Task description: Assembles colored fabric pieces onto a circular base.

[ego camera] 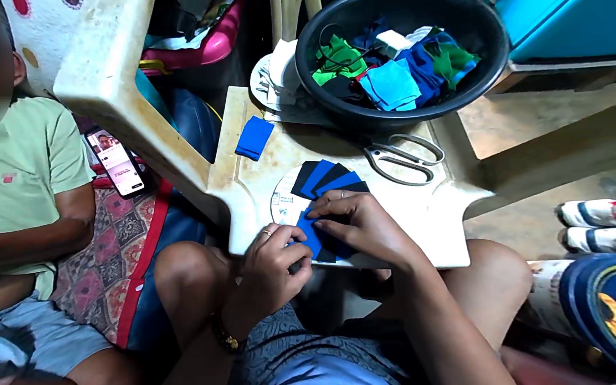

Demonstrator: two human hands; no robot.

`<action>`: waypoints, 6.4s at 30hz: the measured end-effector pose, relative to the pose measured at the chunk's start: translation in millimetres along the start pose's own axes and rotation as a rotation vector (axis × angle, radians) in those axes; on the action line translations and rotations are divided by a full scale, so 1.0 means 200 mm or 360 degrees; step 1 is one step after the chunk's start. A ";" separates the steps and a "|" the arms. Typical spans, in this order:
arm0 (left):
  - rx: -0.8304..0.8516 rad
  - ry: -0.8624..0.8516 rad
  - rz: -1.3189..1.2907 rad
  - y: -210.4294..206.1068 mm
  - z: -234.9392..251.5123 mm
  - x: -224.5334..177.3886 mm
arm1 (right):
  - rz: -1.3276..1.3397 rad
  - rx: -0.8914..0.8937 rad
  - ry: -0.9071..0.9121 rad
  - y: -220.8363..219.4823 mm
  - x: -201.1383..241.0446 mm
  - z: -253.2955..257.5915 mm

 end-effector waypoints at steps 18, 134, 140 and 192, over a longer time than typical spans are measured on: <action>-0.0087 0.0172 -0.0176 0.03 0.01 0.01 | 0.0090 0.0017 -0.0012 0.01 0.00 0.00; 0.0061 -0.0015 0.0069 0.03 0.02 -0.01 | -0.0128 -0.0023 0.0034 -0.05 0.06 -0.06; 0.0050 -0.0020 0.0087 0.02 0.01 0.00 | -0.0063 -0.0398 -0.0089 0.04 0.06 -0.07; -0.0230 -0.0086 -0.0137 0.14 0.92 -0.09 | 0.0278 -0.1340 -0.0159 0.17 -0.10 -0.12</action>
Point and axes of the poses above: each hand's wrist, its own z-axis towards the middle knuckle, its own y-axis out of the back of the hand, x = y × z, the point moved 1 cm from there along z, towards the middle knuckle, and after that the axes turned 11 degrees about y, right-handed, at the moved point
